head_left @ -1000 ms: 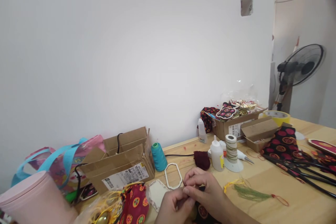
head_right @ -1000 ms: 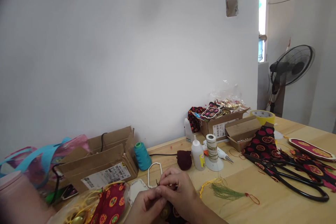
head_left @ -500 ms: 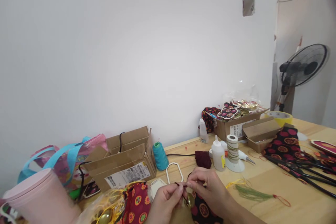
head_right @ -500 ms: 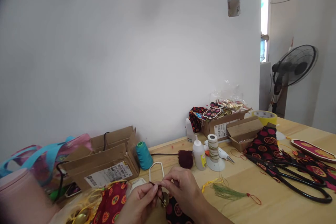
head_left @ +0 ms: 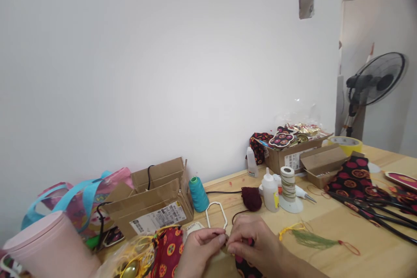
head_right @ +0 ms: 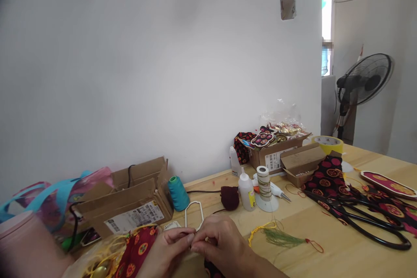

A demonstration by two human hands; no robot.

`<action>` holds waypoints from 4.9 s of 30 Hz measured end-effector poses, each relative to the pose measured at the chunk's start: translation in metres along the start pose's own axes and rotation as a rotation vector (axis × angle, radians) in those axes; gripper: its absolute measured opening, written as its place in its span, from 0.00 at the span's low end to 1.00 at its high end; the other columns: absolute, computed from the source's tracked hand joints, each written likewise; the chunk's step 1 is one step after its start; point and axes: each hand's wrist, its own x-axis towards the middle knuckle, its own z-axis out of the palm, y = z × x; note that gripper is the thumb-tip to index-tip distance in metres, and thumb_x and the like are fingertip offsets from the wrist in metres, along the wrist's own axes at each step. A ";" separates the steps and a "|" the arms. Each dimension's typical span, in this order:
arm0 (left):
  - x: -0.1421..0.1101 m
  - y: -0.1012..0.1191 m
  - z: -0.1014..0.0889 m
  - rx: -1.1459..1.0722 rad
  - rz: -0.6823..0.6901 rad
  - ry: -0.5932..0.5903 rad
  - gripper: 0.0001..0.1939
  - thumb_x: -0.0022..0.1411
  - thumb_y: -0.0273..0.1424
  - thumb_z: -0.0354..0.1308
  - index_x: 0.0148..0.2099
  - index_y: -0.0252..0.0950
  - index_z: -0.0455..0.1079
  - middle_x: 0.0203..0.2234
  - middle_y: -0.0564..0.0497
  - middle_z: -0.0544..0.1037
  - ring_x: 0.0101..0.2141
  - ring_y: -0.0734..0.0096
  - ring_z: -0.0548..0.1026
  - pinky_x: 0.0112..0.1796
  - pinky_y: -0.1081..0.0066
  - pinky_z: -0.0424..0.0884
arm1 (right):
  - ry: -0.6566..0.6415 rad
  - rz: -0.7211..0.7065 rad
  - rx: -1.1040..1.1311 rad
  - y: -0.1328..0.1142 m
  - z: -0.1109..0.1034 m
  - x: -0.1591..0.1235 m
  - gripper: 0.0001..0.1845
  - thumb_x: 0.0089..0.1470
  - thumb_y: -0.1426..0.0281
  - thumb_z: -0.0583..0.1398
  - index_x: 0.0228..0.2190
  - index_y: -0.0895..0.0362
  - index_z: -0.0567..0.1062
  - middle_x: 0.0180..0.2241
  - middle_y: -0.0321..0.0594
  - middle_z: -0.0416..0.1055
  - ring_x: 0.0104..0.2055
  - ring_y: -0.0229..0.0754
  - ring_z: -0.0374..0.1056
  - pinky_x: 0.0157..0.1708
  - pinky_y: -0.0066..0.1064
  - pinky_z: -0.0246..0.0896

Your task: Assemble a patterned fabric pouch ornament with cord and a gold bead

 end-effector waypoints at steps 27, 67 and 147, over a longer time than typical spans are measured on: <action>-0.011 0.009 0.017 0.940 0.675 0.098 0.07 0.51 0.25 0.53 0.28 0.37 0.72 0.24 0.50 0.77 0.28 0.70 0.74 0.30 0.75 0.69 | 0.078 0.412 0.413 0.031 0.022 -0.004 0.11 0.40 0.75 0.57 0.29 0.59 0.76 0.23 0.37 0.72 0.26 0.36 0.66 0.26 0.25 0.59; -0.006 0.014 -0.006 0.670 0.231 0.060 0.09 0.49 0.33 0.54 0.23 0.34 0.72 0.17 0.51 0.75 0.23 0.69 0.70 0.26 0.74 0.64 | -0.039 0.298 -0.396 0.008 -0.016 0.003 0.06 0.47 0.72 0.54 0.23 0.55 0.70 0.24 0.34 0.69 0.30 0.37 0.63 0.27 0.25 0.51; -0.005 0.009 0.013 0.157 0.223 0.021 0.04 0.38 0.23 0.62 0.20 0.33 0.69 0.17 0.54 0.73 0.22 0.76 0.70 0.26 0.78 0.65 | -0.065 0.152 -0.264 0.004 -0.001 -0.001 0.09 0.44 0.77 0.55 0.27 0.54 0.73 0.25 0.35 0.70 0.32 0.38 0.61 0.32 0.27 0.51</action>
